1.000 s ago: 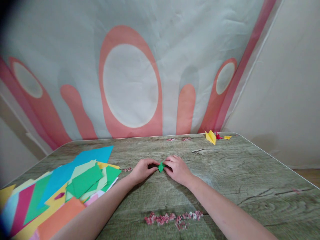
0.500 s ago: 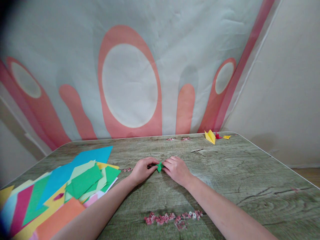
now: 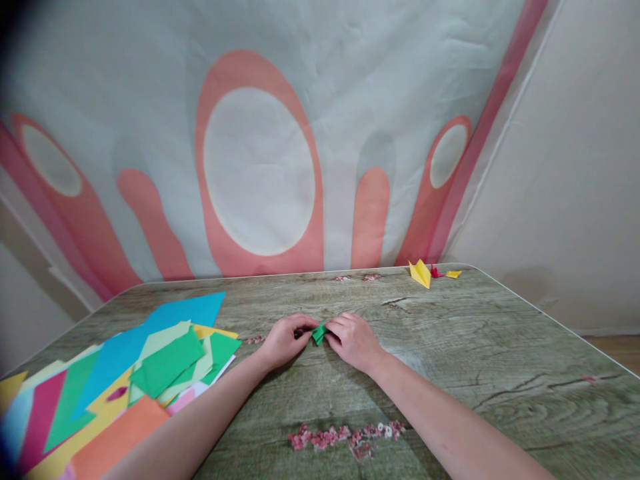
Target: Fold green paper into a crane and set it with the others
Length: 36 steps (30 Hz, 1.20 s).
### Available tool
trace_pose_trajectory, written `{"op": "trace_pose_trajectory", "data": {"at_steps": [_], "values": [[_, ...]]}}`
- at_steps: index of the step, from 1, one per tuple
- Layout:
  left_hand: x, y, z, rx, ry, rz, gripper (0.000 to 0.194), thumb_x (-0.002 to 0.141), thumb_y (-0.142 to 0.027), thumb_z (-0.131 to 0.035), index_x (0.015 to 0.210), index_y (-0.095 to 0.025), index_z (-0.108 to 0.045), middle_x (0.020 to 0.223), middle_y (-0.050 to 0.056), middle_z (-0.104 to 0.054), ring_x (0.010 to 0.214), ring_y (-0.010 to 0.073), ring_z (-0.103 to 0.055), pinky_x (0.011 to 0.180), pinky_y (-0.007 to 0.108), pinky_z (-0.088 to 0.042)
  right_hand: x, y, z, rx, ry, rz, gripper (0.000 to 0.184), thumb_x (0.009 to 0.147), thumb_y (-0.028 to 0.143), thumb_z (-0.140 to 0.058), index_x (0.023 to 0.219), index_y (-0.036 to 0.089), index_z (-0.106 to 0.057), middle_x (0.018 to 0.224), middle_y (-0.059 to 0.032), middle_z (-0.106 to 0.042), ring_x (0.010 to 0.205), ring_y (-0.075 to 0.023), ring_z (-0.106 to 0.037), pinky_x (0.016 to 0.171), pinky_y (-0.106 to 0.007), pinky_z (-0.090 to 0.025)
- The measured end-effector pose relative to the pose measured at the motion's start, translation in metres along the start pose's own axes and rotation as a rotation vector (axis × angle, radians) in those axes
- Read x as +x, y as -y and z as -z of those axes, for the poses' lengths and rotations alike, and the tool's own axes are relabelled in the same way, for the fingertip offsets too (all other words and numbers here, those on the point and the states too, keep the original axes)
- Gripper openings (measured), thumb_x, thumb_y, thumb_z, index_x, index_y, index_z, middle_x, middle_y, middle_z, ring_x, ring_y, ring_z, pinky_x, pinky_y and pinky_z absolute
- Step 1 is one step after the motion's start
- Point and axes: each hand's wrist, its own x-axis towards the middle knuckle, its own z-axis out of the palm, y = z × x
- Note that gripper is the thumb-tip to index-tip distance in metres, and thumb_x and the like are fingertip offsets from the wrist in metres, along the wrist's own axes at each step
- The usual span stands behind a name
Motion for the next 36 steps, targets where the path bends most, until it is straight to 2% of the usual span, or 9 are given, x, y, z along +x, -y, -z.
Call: {"op": "trace_pose_trajectory", "data": {"at_steps": [20, 26, 32, 36], "values": [[-0.0005, -0.0019, 0.0003, 0.02, -0.012, -0.007, 0.028, 0.074, -0.011, -0.05, 0.094, -0.022, -0.066, 0.092, 0.0, -0.066, 0.088, 0.0143, -0.058, 0.08, 0.024, -0.045, 0.001, 0.003, -0.0031, -0.008, -0.034, -0.06, 0.016, 0.083, 0.026, -0.054, 0.094, 0.021, -0.065, 0.086, -0.0046, -0.065, 0.084, -0.0174, -0.055, 0.078, -0.03, -0.042], [-0.0001, -0.0045, 0.0019, 0.01, 0.018, 0.009, 0.031, 0.071, -0.01, -0.05, 0.096, -0.022, -0.065, 0.096, 0.001, -0.065, 0.088, 0.0142, -0.058, 0.08, 0.024, -0.046, 0.0028, 0.0043, -0.0046, -0.025, -0.025, -0.086, 0.015, 0.084, 0.025, -0.053, 0.092, 0.021, -0.065, 0.083, -0.0038, -0.064, 0.082, -0.0168, -0.054, 0.077, -0.029, -0.041], [0.0007, -0.0057, -0.0017, -0.019, 0.009, 0.026, 0.026, 0.074, -0.019, -0.055, 0.098, -0.02, -0.065, 0.095, 0.003, -0.065, 0.088, 0.0158, -0.058, 0.08, 0.026, -0.047, 0.0034, 0.0045, -0.005, -0.021, -0.031, -0.099, 0.017, 0.087, 0.026, -0.05, 0.092, 0.022, -0.065, 0.082, -0.0038, -0.063, 0.08, -0.0171, -0.054, 0.075, -0.03, -0.041], [0.0015, -0.0003, -0.0077, 0.004, -0.03, 0.056, 0.028, 0.071, -0.019, -0.059, 0.099, -0.02, -0.063, 0.092, 0.003, -0.064, 0.084, 0.0161, -0.058, 0.077, 0.026, -0.047, 0.005, 0.005, -0.0063, 0.008, -0.045, -0.139, 0.018, 0.088, 0.026, -0.048, 0.091, 0.022, -0.066, 0.082, -0.0036, -0.063, 0.08, -0.0161, -0.055, 0.074, -0.028, -0.041]]}}
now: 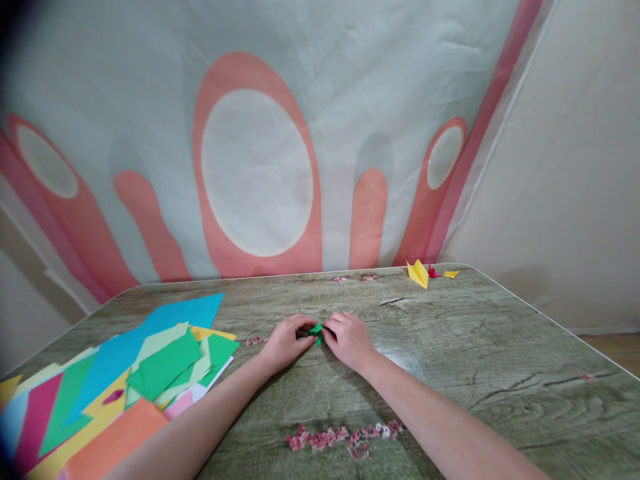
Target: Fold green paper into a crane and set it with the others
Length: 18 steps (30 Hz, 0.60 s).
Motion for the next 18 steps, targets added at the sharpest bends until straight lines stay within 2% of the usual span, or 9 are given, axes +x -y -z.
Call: {"op": "trace_pose_trajectory", "data": {"at_steps": [7, 12, 18], "values": [[0.0034, 0.0062, -0.0076, -0.029, -0.067, 0.1, 0.038, 0.067, -0.022, -0.065, 0.104, -0.019, -0.059, 0.087, 0.003, -0.063, 0.076, 0.0152, -0.059, 0.073, 0.027, -0.048, 0.0044, 0.0002, -0.0049, 0.008, -0.005, -0.073, 0.015, 0.085, 0.03, -0.054, 0.087, 0.022, -0.066, 0.079, -0.0025, -0.061, 0.078, -0.0154, -0.056, 0.07, -0.026, -0.041], [0.0042, 0.0093, -0.0066, -0.056, -0.079, 0.075, 0.037, 0.065, -0.022, -0.067, 0.102, -0.019, -0.06, 0.086, 0.002, -0.062, 0.076, 0.0146, -0.059, 0.073, 0.026, -0.048, 0.0051, -0.0006, -0.0063, 0.047, -0.012, -0.089, 0.02, 0.085, 0.036, -0.052, 0.084, 0.023, -0.067, 0.076, -0.002, -0.06, 0.074, -0.015, -0.056, 0.067, -0.025, -0.041], [0.0044, 0.0101, -0.009, -0.036, -0.089, 0.082, 0.035, 0.066, -0.022, -0.066, 0.1, -0.018, -0.06, 0.084, 0.002, -0.061, 0.072, 0.0137, -0.058, 0.07, 0.025, -0.047, 0.0053, -0.0035, -0.0089, 0.096, -0.03, -0.113, 0.023, 0.088, 0.036, -0.048, 0.085, 0.023, -0.067, 0.077, -0.0022, -0.06, 0.072, -0.0143, -0.057, 0.066, -0.025, -0.042]]}}
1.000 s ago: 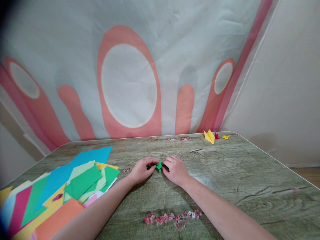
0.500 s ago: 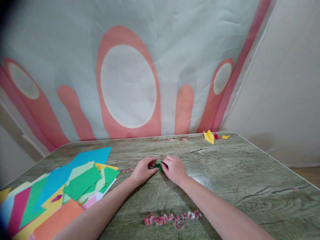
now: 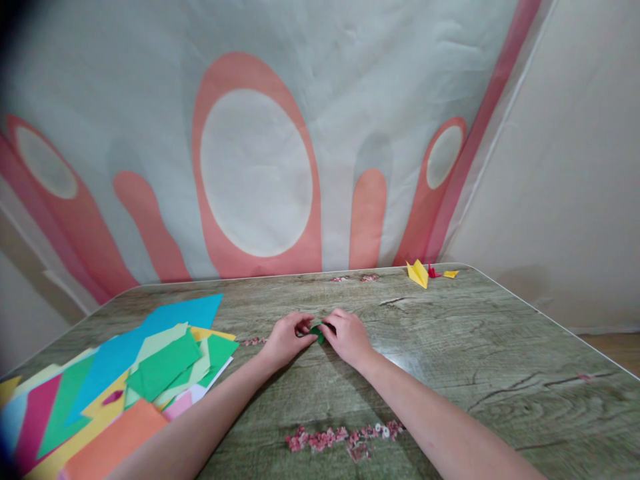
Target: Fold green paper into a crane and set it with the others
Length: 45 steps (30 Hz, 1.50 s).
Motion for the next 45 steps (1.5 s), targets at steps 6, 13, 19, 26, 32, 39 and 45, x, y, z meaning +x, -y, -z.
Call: {"op": "trace_pose_trajectory", "data": {"at_steps": [6, 13, 19, 26, 32, 39, 45], "values": [[-0.001, -0.004, -0.002, 0.107, 0.035, -0.023, 0.035, 0.07, -0.022, -0.06, 0.104, -0.018, -0.059, 0.082, 0.002, -0.06, 0.066, 0.0137, -0.055, 0.065, 0.025, -0.045, 0.001, -0.002, -0.001, 0.041, 0.014, -0.026, 0.022, 0.087, 0.035, -0.049, 0.09, 0.024, -0.067, 0.079, -0.0019, -0.06, 0.073, -0.0145, -0.057, 0.066, -0.025, -0.042], [-0.002, -0.012, 0.004, 0.069, 0.123, -0.01, 0.032, 0.07, -0.019, -0.056, 0.102, -0.019, -0.061, 0.075, 0.0, -0.062, 0.063, 0.013, -0.054, 0.06, 0.022, -0.042, 0.001, -0.004, -0.001, 0.057, 0.045, -0.051, 0.015, 0.082, 0.03, -0.056, 0.09, 0.023, -0.068, 0.081, -0.0018, -0.059, 0.072, -0.0138, -0.056, 0.065, -0.024, -0.041], [0.0, -0.012, 0.007, -0.017, 0.179, -0.005, 0.032, 0.072, -0.014, -0.049, 0.101, -0.017, -0.062, 0.078, 0.001, -0.065, 0.068, 0.0133, -0.057, 0.063, 0.022, -0.044, 0.002, -0.004, -0.001, 0.069, 0.073, -0.078, 0.015, 0.081, 0.029, -0.057, 0.088, 0.023, -0.069, 0.082, -0.0015, -0.059, 0.072, -0.0127, -0.056, 0.065, -0.023, -0.039], [0.0, -0.008, 0.005, -0.063, 0.13, -0.01, 0.027, 0.078, -0.019, -0.048, 0.099, -0.018, -0.064, 0.085, 0.002, -0.068, 0.077, 0.0152, -0.06, 0.073, 0.024, -0.046, 0.002, -0.004, 0.0, 0.082, 0.08, -0.088, 0.013, 0.078, 0.024, -0.059, 0.087, 0.023, -0.069, 0.082, -0.0012, -0.059, 0.072, -0.0127, -0.055, 0.065, -0.023, -0.039], [0.001, -0.004, 0.004, -0.075, 0.133, 0.007, 0.024, 0.078, -0.024, -0.051, 0.097, -0.018, -0.065, 0.084, 0.002, -0.068, 0.076, 0.0156, -0.061, 0.073, 0.025, -0.046, 0.003, -0.008, -0.004, 0.08, 0.071, -0.087, 0.013, 0.078, 0.028, -0.06, 0.087, 0.023, -0.069, 0.079, -0.0018, -0.06, 0.072, -0.0142, -0.056, 0.066, -0.024, -0.039], [0.003, -0.004, 0.0, -0.013, 0.115, 0.026, 0.023, 0.078, -0.029, -0.053, 0.094, -0.02, -0.066, 0.083, 0.001, -0.068, 0.075, 0.0159, -0.061, 0.07, 0.024, -0.045, 0.004, -0.014, -0.006, 0.124, 0.09, -0.055, 0.015, 0.078, 0.022, -0.06, 0.091, 0.022, -0.068, 0.079, -0.0022, -0.063, 0.071, -0.0145, -0.057, 0.067, -0.025, -0.04], [0.006, -0.006, 0.0, 0.069, 0.108, 0.032, 0.024, 0.077, -0.035, -0.055, 0.093, -0.021, -0.067, 0.079, 0.001, -0.068, 0.071, 0.0154, -0.059, 0.063, 0.022, -0.043, 0.004, -0.015, -0.005, 0.141, 0.129, -0.026, 0.02, 0.078, 0.017, -0.058, 0.094, 0.022, -0.068, 0.081, -0.0027, -0.065, 0.073, -0.0145, -0.058, 0.069, -0.025, -0.04]]}}
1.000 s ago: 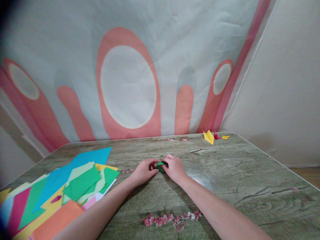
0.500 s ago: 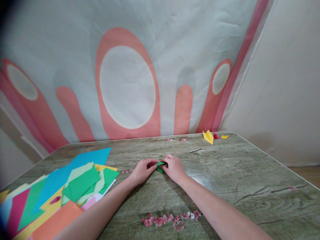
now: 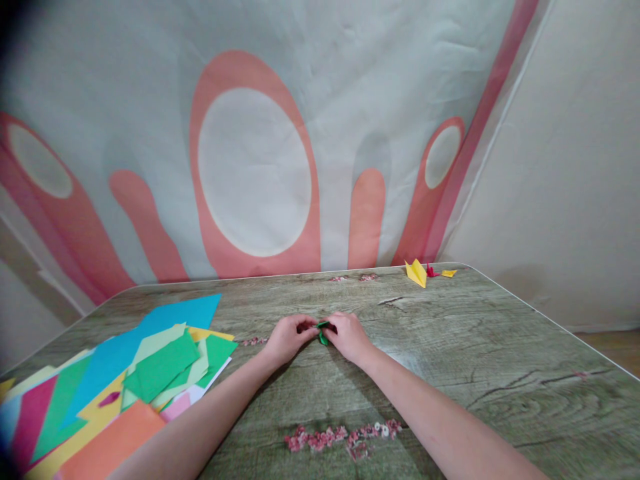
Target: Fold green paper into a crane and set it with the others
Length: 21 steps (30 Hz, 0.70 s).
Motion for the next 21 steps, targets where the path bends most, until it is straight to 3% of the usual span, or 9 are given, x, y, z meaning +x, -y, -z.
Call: {"op": "trace_pose_trajectory", "data": {"at_steps": [15, 21], "values": [[-0.001, -0.01, 0.001, 0.133, -0.032, 0.029, 0.02, 0.078, -0.035, -0.055, 0.091, -0.024, -0.066, 0.076, -0.001, -0.066, 0.069, 0.0139, -0.057, 0.057, 0.02, -0.037, 0.001, 0.003, 0.019, 0.087, 0.143, 0.087, 0.019, 0.08, 0.019, -0.056, 0.095, 0.019, -0.066, 0.077, -0.0028, -0.062, 0.071, -0.0144, -0.056, 0.067, -0.024, -0.041], [-0.001, -0.013, 0.001, 0.159, -0.031, 0.043, 0.018, 0.077, -0.032, -0.056, 0.089, -0.024, -0.067, 0.076, -0.001, -0.066, 0.071, 0.0146, -0.058, 0.058, 0.02, -0.038, 0.0, 0.008, 0.021, 0.079, 0.134, 0.072, 0.023, 0.077, 0.02, -0.058, 0.098, 0.02, -0.066, 0.077, -0.002, -0.063, 0.069, -0.0139, -0.056, 0.065, -0.023, -0.041]]}}
